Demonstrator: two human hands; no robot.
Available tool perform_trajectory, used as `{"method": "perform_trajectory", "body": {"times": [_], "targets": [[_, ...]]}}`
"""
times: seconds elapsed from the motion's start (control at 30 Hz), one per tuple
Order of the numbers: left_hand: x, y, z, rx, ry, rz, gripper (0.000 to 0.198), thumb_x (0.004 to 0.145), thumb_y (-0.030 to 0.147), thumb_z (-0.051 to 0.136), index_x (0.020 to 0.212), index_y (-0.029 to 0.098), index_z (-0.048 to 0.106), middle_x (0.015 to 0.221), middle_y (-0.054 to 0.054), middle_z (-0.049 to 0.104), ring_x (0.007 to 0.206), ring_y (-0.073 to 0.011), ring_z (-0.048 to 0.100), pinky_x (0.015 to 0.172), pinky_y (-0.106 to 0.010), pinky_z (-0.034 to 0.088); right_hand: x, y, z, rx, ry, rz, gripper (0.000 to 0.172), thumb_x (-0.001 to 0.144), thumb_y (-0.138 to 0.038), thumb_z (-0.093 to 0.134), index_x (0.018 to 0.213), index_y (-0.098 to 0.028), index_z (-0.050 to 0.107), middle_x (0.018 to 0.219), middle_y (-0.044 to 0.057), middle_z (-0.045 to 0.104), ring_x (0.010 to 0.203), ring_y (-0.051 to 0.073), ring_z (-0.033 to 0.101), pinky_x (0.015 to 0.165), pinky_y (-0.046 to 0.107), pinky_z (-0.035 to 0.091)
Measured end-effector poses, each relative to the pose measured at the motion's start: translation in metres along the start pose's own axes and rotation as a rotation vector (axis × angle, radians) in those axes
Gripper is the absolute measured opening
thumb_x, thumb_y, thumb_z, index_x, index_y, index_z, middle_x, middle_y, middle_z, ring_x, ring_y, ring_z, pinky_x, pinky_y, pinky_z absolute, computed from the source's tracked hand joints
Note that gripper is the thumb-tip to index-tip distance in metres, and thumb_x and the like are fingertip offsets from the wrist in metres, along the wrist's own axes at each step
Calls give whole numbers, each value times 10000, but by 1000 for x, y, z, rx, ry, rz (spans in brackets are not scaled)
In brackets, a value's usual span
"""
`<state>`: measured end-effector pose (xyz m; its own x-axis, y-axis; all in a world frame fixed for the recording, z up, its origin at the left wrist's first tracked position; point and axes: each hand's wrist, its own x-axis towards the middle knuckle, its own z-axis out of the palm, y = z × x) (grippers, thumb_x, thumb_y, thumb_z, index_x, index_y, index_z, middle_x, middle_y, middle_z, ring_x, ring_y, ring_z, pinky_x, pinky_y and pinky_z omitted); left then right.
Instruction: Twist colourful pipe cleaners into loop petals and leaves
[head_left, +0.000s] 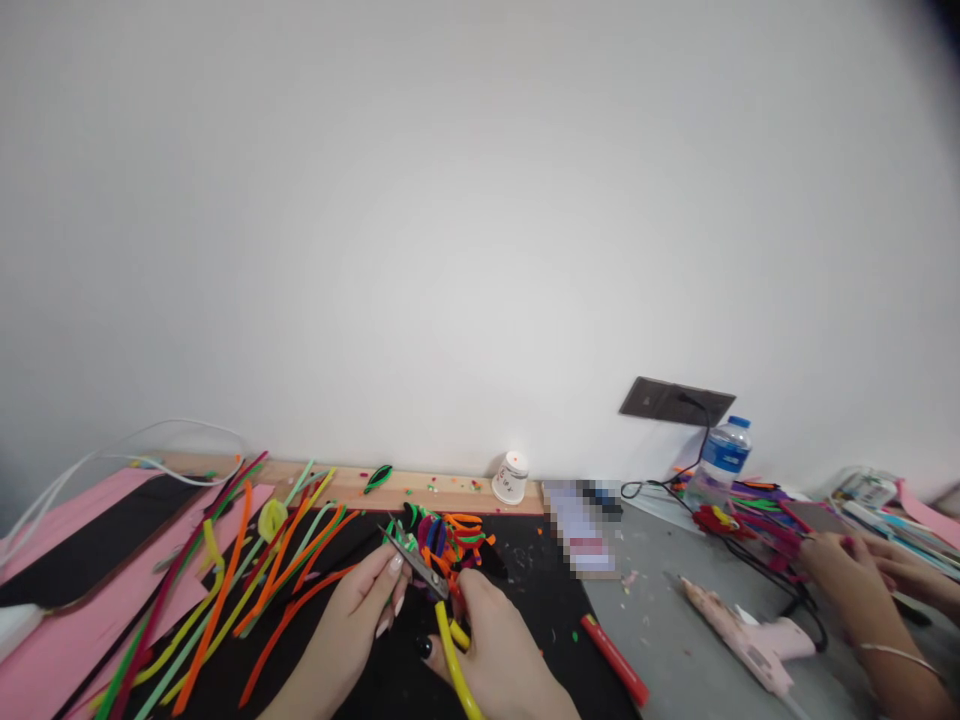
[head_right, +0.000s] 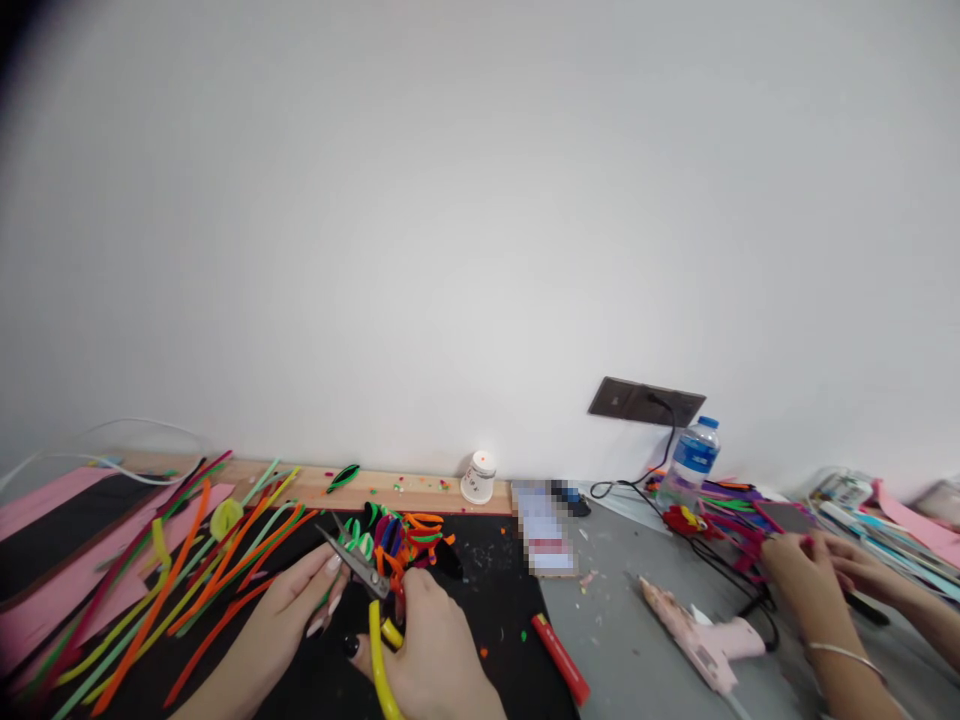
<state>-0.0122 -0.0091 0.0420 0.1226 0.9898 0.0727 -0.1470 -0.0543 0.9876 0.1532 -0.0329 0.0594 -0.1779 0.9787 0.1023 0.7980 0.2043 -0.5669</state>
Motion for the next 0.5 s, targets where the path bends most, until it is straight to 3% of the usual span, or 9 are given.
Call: {"method": "perform_trajectory", "body": {"times": [0.3, 0.5], "targets": [[-1, -6, -1, 18, -32, 7, 355, 802, 497, 467, 638, 183, 497, 518, 68, 374, 455, -86, 309, 413, -183, 239, 3, 7, 5, -32, 93, -2, 138, 629, -135, 526, 569, -185, 413, 571, -19, 469, 512, 106, 373, 466, 212, 221], [-2, -1, 2, 19, -45, -14, 390, 772, 547, 475, 639, 181, 500, 513, 70, 381, 442, -84, 308, 409, -186, 244, 2, 8, 7, -49, 69, -6, 156, 621, -122, 497, 543, -182, 376, 524, -39, 413, 489, 89, 303, 444, 210, 183]]}}
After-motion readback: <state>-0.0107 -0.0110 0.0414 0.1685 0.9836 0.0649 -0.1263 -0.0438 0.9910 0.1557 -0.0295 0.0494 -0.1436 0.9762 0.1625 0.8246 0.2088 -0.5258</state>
